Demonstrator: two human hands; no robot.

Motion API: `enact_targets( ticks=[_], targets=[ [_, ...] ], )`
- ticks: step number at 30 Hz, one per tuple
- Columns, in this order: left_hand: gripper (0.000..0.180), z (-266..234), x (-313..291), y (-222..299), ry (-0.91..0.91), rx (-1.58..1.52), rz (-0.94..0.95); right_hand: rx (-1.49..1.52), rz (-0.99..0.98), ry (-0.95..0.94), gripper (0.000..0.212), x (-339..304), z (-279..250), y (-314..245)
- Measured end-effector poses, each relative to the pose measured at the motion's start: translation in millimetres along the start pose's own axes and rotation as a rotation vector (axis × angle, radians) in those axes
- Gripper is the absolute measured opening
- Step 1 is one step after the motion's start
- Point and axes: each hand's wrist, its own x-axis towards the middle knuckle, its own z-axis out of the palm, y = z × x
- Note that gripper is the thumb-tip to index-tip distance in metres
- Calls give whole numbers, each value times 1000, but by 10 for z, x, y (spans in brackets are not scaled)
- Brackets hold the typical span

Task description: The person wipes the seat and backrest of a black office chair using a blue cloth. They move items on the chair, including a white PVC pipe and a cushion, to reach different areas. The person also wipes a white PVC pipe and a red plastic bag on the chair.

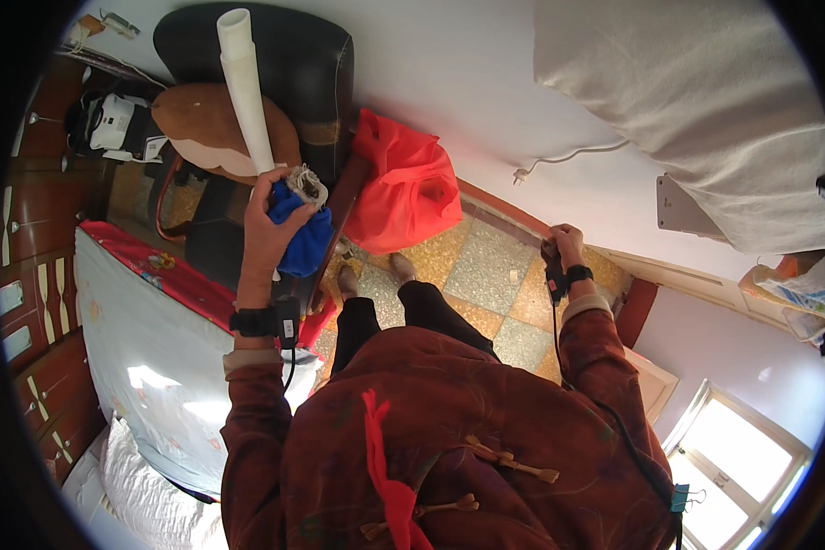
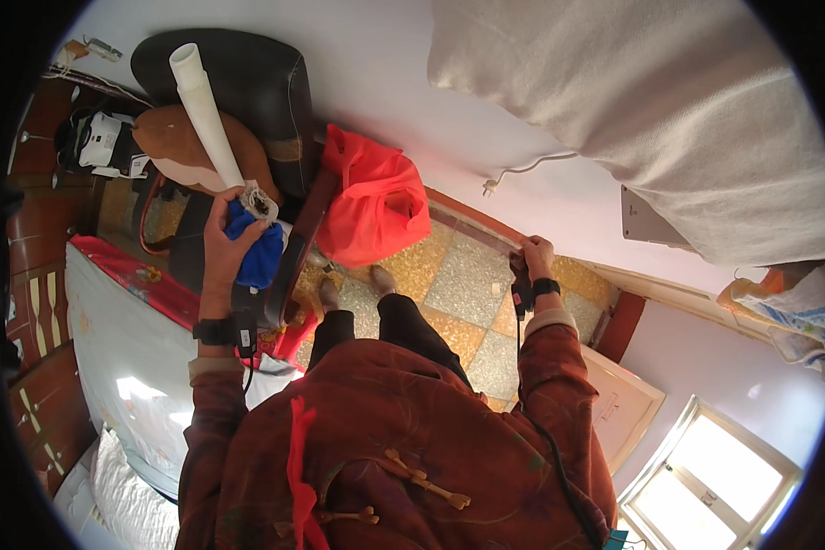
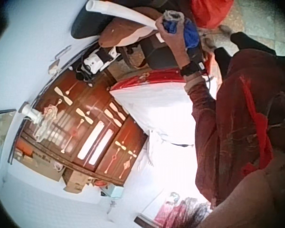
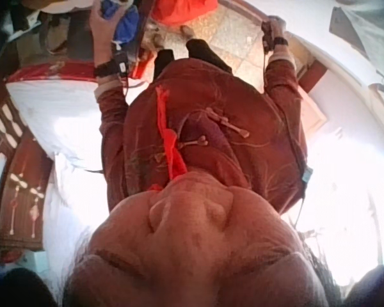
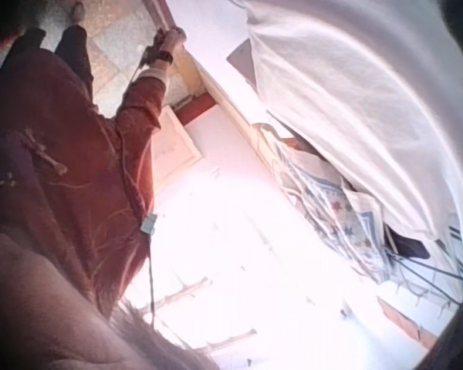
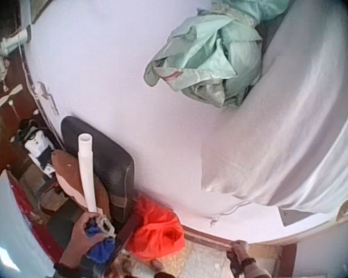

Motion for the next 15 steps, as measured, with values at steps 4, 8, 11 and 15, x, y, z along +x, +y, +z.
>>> enact_targets(
  ticks=[4,8,11,15],
  targets=[
    [57,12,-6,-19,-24,-1,26,-730,-416,227,38,-230,139,-294],
    [56,15,-23,4,-29,-14,17,-463,-438,-168,39,-684,377,-1313],
    [55,35,-27,21,-35,-43,10,-64,-788,-309,38,-1305,766,-2148],
    [55,55,-35,28,-56,-107,10,193,-1163,-504,38,-2105,1078,-2956]
  ],
)
